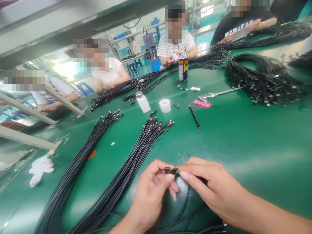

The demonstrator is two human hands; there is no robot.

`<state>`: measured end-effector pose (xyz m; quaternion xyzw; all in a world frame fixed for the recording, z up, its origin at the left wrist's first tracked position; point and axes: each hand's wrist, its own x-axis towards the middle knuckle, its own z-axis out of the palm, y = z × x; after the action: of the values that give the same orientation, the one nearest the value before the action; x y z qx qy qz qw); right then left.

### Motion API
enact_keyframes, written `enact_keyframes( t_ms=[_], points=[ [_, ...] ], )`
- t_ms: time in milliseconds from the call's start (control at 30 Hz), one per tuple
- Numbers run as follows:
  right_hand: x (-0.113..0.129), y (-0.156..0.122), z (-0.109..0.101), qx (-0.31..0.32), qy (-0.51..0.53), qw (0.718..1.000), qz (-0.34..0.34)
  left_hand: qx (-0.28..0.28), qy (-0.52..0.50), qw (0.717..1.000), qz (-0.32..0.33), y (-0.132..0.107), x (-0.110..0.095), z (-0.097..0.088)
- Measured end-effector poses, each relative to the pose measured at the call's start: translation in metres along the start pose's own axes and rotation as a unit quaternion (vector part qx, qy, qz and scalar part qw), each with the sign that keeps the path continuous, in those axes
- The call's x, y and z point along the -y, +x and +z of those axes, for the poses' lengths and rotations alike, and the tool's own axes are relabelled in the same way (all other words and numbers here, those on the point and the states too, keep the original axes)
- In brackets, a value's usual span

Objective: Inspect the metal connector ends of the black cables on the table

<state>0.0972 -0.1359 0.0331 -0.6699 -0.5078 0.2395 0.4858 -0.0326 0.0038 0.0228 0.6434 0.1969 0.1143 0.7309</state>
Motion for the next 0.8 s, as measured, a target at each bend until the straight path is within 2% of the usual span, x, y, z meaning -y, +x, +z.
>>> enact_keyframes(
  t_ms=[167,367,567,800],
  points=[
    [-0.0009,0.0005,-0.0008,-0.003,-0.017,1.000,0.002,0.003,-0.005,1.000,-0.007,0.0001,-0.0002,-0.0004],
    [-0.0072,0.0017,-0.0038,-0.013,-0.036,0.998,0.046,-0.004,-0.038,0.998,-0.043,0.0005,-0.0059,0.0038],
    [-0.0037,0.0021,-0.0054,0.012,0.013,1.000,0.007,-0.004,-0.059,0.997,-0.058,0.0014,-0.0051,0.0065],
    [-0.0016,0.0034,-0.0043,0.016,0.025,1.000,0.009,0.007,-0.059,0.997,-0.056,-0.0001,-0.0038,0.0053]
  ],
)
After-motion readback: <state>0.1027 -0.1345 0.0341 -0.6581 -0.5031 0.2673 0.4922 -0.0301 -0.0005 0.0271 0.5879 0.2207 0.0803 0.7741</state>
